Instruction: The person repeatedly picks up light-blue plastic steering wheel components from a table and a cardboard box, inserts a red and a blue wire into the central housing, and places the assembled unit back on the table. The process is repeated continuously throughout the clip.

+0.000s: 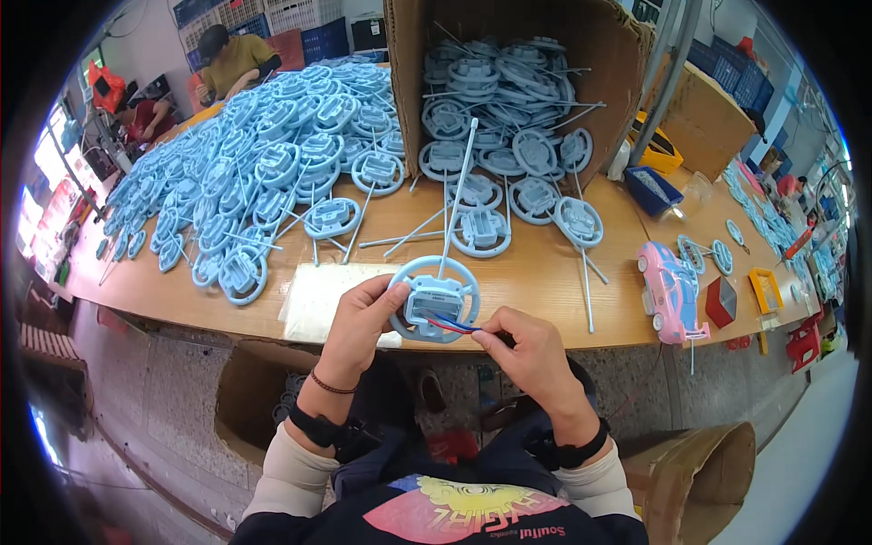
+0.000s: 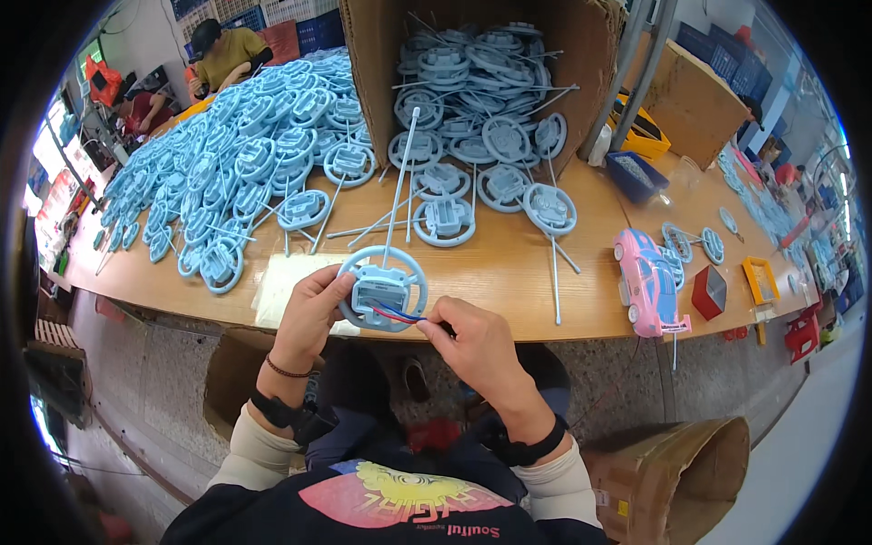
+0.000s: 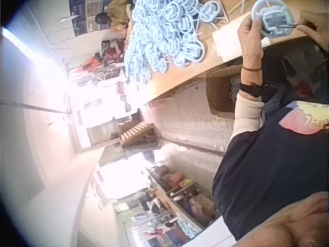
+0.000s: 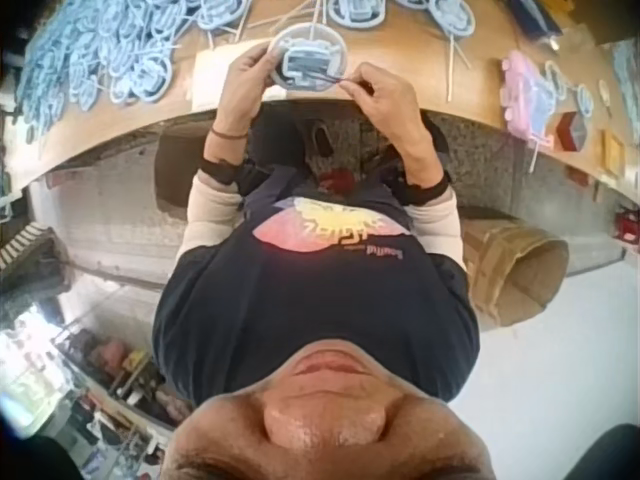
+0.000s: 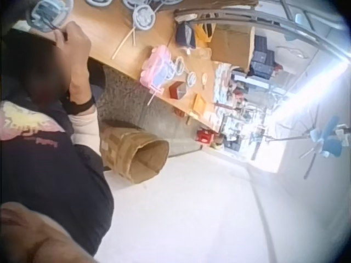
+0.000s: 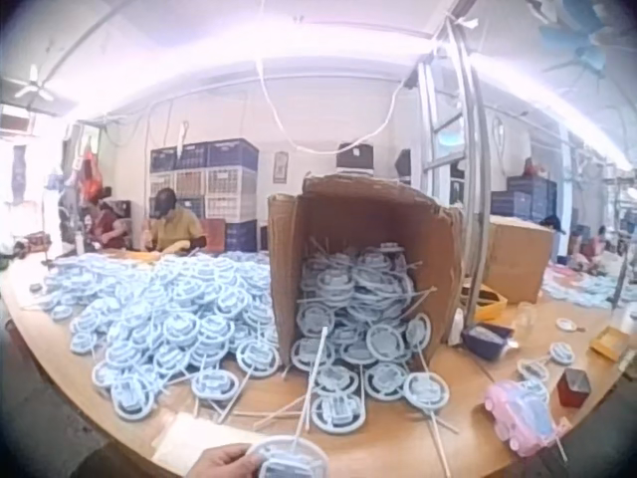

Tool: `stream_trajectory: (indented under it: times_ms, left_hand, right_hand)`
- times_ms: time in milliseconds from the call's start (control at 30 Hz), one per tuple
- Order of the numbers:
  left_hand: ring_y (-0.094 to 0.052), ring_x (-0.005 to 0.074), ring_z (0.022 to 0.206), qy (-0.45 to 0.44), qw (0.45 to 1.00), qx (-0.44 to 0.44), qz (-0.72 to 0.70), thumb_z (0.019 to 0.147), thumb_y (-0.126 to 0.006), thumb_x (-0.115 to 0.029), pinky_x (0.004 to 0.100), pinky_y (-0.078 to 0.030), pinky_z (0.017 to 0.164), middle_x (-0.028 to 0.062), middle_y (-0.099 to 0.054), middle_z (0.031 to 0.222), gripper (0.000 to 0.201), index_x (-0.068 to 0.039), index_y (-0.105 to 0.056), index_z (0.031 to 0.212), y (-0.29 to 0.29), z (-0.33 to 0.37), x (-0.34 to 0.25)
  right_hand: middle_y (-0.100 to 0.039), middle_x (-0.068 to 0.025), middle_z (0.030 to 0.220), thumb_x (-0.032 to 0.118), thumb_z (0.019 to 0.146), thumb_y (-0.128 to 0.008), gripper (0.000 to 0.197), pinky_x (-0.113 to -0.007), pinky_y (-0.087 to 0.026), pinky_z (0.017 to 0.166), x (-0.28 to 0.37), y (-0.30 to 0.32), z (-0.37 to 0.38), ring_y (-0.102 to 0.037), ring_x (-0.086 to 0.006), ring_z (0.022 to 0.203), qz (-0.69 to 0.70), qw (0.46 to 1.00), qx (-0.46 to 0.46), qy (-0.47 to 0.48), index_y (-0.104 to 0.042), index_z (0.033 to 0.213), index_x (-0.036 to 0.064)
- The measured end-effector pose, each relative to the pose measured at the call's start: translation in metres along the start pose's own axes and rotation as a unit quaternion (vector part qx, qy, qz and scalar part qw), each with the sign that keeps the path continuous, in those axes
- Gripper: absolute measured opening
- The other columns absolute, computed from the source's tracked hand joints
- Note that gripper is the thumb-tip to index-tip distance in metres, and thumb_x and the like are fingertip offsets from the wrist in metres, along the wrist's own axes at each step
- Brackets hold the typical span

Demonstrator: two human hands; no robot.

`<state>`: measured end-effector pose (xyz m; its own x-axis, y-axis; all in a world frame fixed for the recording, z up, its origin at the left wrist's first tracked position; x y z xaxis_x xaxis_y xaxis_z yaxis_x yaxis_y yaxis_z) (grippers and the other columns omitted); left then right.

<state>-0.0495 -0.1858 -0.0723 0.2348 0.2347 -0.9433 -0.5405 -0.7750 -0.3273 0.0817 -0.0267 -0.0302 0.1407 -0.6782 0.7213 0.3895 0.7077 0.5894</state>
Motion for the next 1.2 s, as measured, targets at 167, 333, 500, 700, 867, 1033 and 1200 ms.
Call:
stream_trajectory:
  times_ms: [167, 333, 500, 700, 867, 1033, 1200]
  left_hand:
    - [-0.061, 0.0104, 0.074, 0.021, 0.999, -0.002, -0.035, 0.09, -0.059, -0.019, 0.0262, -0.054, 0.066, 0.0051, -0.063, 0.089, 0.027, 0.003, -0.06, 0.107, 0.0, -0.001, 0.007]
    - [-0.06, 0.0102, 0.073, 0.02, 0.999, -0.002, -0.027, 0.09, -0.059, -0.018, 0.0259, -0.055, 0.064, 0.0043, -0.062, 0.087, 0.027, 0.003, -0.06, 0.106, 0.006, 0.0, 0.008]
    - [-0.059, 0.0092, 0.07, 0.033, 0.999, -0.008, -0.007, 0.09, -0.059, -0.019, 0.025, -0.054, 0.063, 0.003, -0.062, 0.084, 0.026, 0.003, -0.06, 0.105, -0.003, -0.002, 0.008]
    - [-0.06, 0.0088, 0.073, 0.012, 0.999, -0.006, -0.045, 0.09, -0.058, -0.019, 0.0243, -0.053, 0.064, 0.004, -0.063, 0.086, 0.026, 0.002, -0.06, 0.105, -0.009, 0.002, 0.019]
    - [-0.062, 0.0102, 0.076, 0.047, 0.995, 0.027, -0.089, 0.092, -0.055, -0.021, 0.0254, -0.053, 0.066, 0.0047, -0.064, 0.089, 0.027, 0.002, -0.059, 0.105, -0.007, 0.0, 0.031]
    - [-0.062, 0.0143, 0.086, 0.079, 0.987, 0.065, -0.124, 0.094, -0.05, -0.029, 0.0288, -0.052, 0.077, 0.0064, -0.064, 0.097, 0.034, 0.001, -0.057, 0.109, -0.01, -0.008, 0.036]
    - [-0.059, 0.0175, 0.101, 0.1, 0.973, 0.082, -0.191, 0.094, -0.046, -0.037, 0.0326, -0.047, 0.089, 0.0086, -0.061, 0.11, 0.044, 0.0, -0.051, 0.118, -0.014, -0.023, 0.042]
  right_hand:
    - [-0.056, -0.0106, 0.067, 0.014, 0.079, -0.066, 0.015, -0.034, -0.041, 0.052, 0.002, 0.002, -0.002, -0.055, -0.0278, 0.058, -0.009, 1.0, -0.004, 0.003, -0.056, 0.076, 0.0034]
    - [-0.055, -0.0099, 0.067, 0.014, 0.079, -0.066, 0.016, -0.035, -0.041, 0.052, 0.004, 0.006, -0.005, -0.054, -0.028, 0.058, -0.009, 1.0, -0.004, 0.004, -0.055, 0.075, 0.0037]
    - [-0.056, -0.0097, 0.065, 0.011, 0.079, -0.068, 0.013, -0.03, -0.041, 0.052, 0.002, 0.007, -0.002, -0.053, -0.0222, 0.056, -0.047, 0.998, -0.011, 0.039, -0.059, 0.076, 0.0018]
    - [-0.057, -0.0081, 0.068, 0.014, 0.078, -0.066, 0.014, -0.035, -0.042, 0.052, -0.004, 0.0, 0.001, -0.055, -0.0276, 0.059, -0.037, 0.998, -0.026, 0.035, -0.055, 0.075, 0.0055]
    - [-0.06, -0.0078, 0.067, 0.013, 0.078, -0.068, 0.014, -0.03, -0.043, 0.052, -0.005, -0.001, -0.002, -0.058, -0.0207, 0.059, -0.009, 1.0, 0.0, 0.02, -0.059, 0.077, 0.0037]
    - [-0.06, -0.0079, 0.07, 0.014, 0.079, -0.067, 0.013, -0.031, -0.044, 0.054, -0.01, -0.004, -0.005, -0.058, -0.0238, 0.061, 0.032, 0.999, 0.023, -0.004, -0.058, 0.078, 0.005]
    - [-0.061, -0.0067, 0.066, 0.011, 0.078, -0.07, 0.013, -0.027, -0.043, 0.053, -0.009, -0.017, -0.007, -0.056, -0.0131, 0.059, 0.075, 0.996, 0.041, -0.005, -0.06, 0.078, 0.0013]
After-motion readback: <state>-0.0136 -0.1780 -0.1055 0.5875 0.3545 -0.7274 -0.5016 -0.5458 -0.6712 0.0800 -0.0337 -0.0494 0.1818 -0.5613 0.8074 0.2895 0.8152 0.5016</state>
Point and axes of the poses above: each hand's wrist, its own z-axis towards the middle knuckle, its own y-axis out of the back of the hand, x = y × z, the point moved 6 cm from there along z, towards the middle knuckle
